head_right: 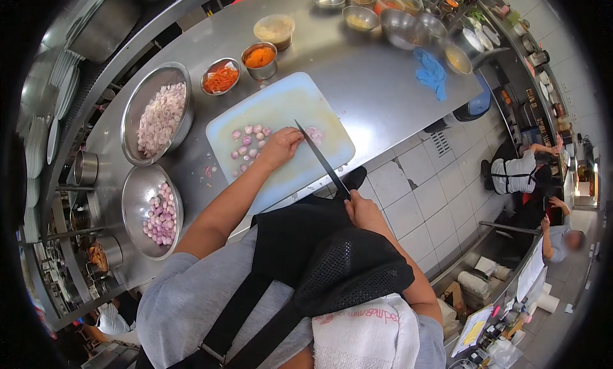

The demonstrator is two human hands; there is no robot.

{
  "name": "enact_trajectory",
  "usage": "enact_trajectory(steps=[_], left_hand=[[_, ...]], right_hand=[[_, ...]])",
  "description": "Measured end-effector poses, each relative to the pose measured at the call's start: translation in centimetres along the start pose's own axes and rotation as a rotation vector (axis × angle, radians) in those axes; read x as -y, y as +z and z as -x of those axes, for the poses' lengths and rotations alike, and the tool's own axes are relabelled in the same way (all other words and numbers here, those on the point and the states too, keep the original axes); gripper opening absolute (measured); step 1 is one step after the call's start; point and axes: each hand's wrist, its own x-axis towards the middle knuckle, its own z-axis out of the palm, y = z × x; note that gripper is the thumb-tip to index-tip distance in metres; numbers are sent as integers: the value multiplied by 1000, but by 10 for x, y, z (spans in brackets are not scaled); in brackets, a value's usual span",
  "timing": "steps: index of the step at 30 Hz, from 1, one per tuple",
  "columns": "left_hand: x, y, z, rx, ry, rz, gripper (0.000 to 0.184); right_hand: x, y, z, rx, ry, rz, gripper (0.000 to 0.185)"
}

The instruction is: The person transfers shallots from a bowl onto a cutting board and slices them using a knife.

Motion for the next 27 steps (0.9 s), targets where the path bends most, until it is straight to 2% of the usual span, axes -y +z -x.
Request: enact_trajectory(steps=[9, 12, 25, 27], left_hand=[[3, 0, 0, 0, 20, 6, 14], [2, -1, -1, -2, 29, 12, 9], [-5, -6, 1, 50, -14, -10, 13], [-6, -9, 1, 43, -31, -6, 15]], right_hand=[[2, -4, -1, 22, -6, -11, 24], [0, -1, -5, 22, -19, -17, 23], [-16, 42, -46, -44, -100, -58, 25], [-4, 28, -52, -47, -134, -77, 25]])
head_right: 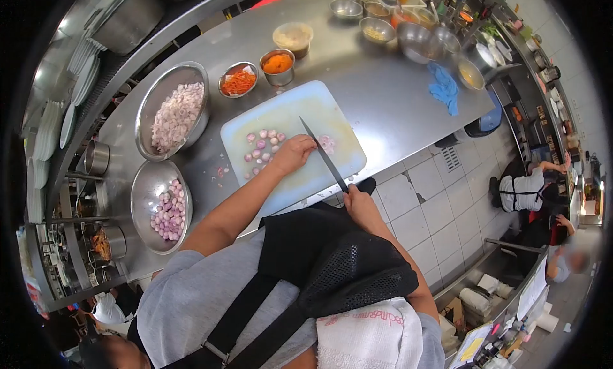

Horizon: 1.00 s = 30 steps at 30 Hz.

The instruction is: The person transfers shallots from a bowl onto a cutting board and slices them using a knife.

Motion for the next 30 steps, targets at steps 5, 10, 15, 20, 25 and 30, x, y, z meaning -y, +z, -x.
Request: enact_trajectory(steps=[5, 10, 15, 20, 25, 30], left_hand=[[9, -44, -9, -105, -140, 59, 23], [-4, -97, -10, 109, -314, -245, 24], [9, -85, -7, 163, -248, -371, 28], [-2, -74, -13, -61, -616, 551, 30], [-16, -77, -12, -79, -608, 1163, 33], [-25, -80, -11, -83, -584, 1491, 32]], right_hand=[[21, -28, 1, -56, 30, -108, 25], [19, -27, 15, -17, 2, -145, 26], [3, -12, 21, 134, 66, -171, 27], [-8, -11, 17, 107, 56, -182, 27], [1, -14, 17, 11, 101, -53, 27], [-6, -5, 18, 62, 68, -88, 28]])
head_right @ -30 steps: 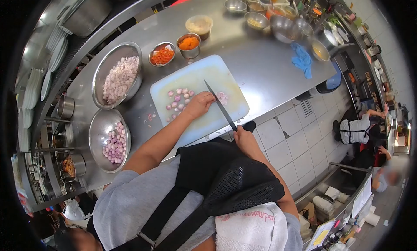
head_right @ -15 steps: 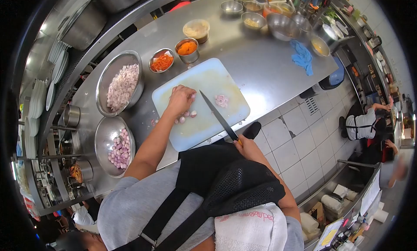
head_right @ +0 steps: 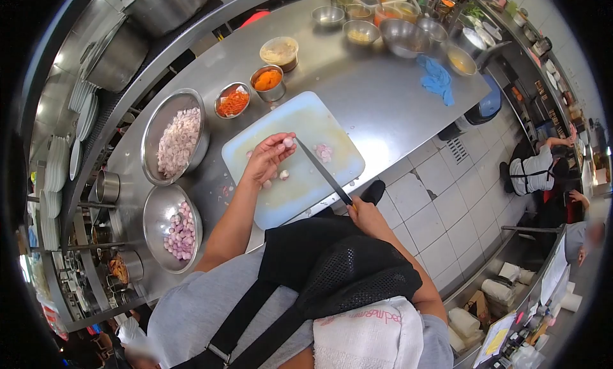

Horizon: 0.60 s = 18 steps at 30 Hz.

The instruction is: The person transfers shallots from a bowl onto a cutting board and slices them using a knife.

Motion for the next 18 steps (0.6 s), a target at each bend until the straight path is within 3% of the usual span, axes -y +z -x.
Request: enact_trajectory(steps=[5, 9, 11, 18], left_hand=[[18, -11, -11, -115, 80, -506, 21], [49, -16, -26, -113, 219, -693, 19], [57, -14, -27, -98, 329, -1089, 17], [73, -15, -23, -2, 432, -1176, 14]], right_hand=[[-1, 4, -3, -19, -1, 14, 26], [2, 7, -3, -47, 31, 29, 27], [2, 6, -3, -67, 41, 26, 27], [17, 0, 4, -62, 87, 140, 27]])
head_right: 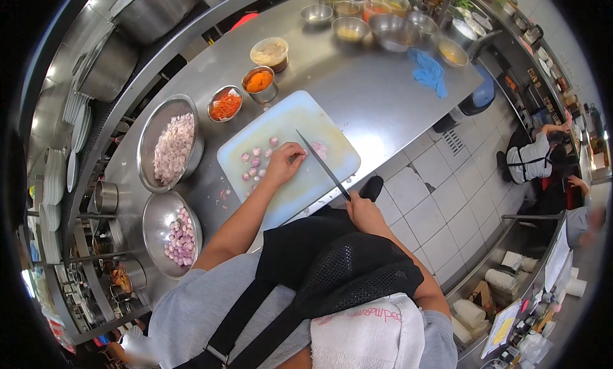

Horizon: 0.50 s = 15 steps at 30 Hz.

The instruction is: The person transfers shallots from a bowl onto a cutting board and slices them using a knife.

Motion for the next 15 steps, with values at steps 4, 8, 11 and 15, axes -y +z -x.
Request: enact_trajectory(steps=[4, 8, 11, 15], left_hand=[[-11, -4, -4, 14, 52, -106, 11], [-14, -4, -10, 32, 34, -103, 12], [-16, -3, -14, 83, 45, -132, 13], [-15, 5, -16, 92, 53, -112, 13]], right_hand=[[4, -4, 2, 6, -24, 67, 23], [12, -11, 10, 1, -24, 72, 23], [17, -15, 18, -21, -21, 86, 23], [16, -16, 25, -24, 6, 119, 22]])
